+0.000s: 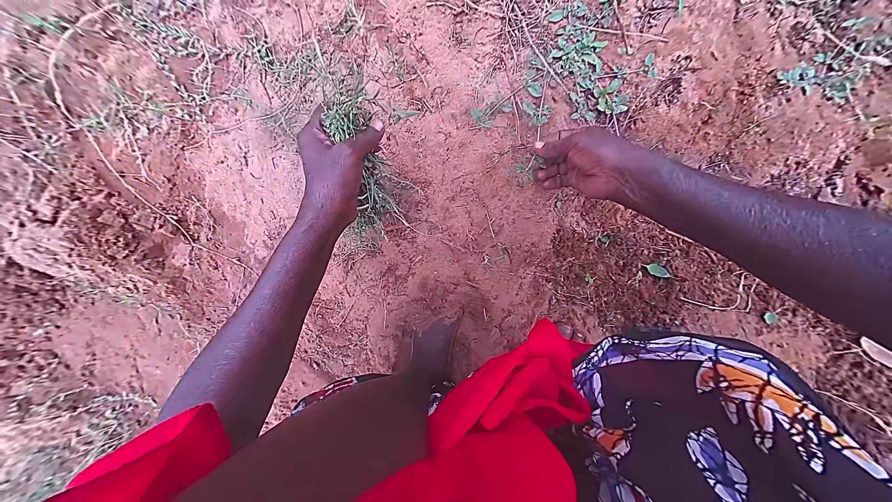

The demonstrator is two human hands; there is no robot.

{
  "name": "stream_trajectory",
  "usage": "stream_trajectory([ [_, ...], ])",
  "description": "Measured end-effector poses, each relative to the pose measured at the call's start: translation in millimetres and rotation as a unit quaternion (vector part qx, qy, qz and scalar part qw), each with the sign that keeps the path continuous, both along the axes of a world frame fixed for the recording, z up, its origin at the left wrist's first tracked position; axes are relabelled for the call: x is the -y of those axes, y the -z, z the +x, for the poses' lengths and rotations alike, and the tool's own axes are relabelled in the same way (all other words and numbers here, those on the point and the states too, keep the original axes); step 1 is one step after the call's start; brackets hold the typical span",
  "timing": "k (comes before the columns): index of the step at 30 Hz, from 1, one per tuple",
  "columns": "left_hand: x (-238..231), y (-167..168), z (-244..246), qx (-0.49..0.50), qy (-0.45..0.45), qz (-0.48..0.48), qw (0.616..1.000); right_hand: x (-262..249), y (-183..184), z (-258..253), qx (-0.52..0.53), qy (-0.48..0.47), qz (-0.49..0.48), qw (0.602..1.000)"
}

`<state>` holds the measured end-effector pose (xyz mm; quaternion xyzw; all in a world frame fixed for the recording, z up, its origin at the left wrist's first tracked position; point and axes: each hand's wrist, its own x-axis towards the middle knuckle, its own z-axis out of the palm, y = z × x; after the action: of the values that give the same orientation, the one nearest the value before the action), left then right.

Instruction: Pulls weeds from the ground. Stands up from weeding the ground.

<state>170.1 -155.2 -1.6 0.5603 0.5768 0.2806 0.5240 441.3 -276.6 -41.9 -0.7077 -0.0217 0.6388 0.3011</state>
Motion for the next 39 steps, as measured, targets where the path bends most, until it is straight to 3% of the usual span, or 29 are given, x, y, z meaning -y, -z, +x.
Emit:
stream_trajectory([
  [9, 20, 2, 14, -0.009, 0.043, -0.031, 0.999, 23, -7, 4, -0.002, 0.035, 0.029, 0.999],
  [16, 30, 8, 24, -0.023, 0.077, -0.053, 0.995, 48, -28, -16, 0.083, 0.019, 0.056, 0.995],
  [21, 30, 16, 24, -0.051, 0.071, -0.055, 0.995, 68, -29, -20, 0.012, 0.022, 0.051, 0.998],
  [27, 26, 25, 20, -0.082, 0.056, -0.07, 0.993, 50, -28, -3, -0.01, 0.06, 0.071, 0.996],
  [32, 16, 35, 17, -0.115, 0.096, -0.03, 0.988, 35, -28, 2, 0.015, 0.041, 0.071, 0.997],
  [39, 19, 48, 23, -0.125, 0.069, -0.067, 0.987, -9, -19, -4, 0.071, -0.01, 0.083, 0.994],
])
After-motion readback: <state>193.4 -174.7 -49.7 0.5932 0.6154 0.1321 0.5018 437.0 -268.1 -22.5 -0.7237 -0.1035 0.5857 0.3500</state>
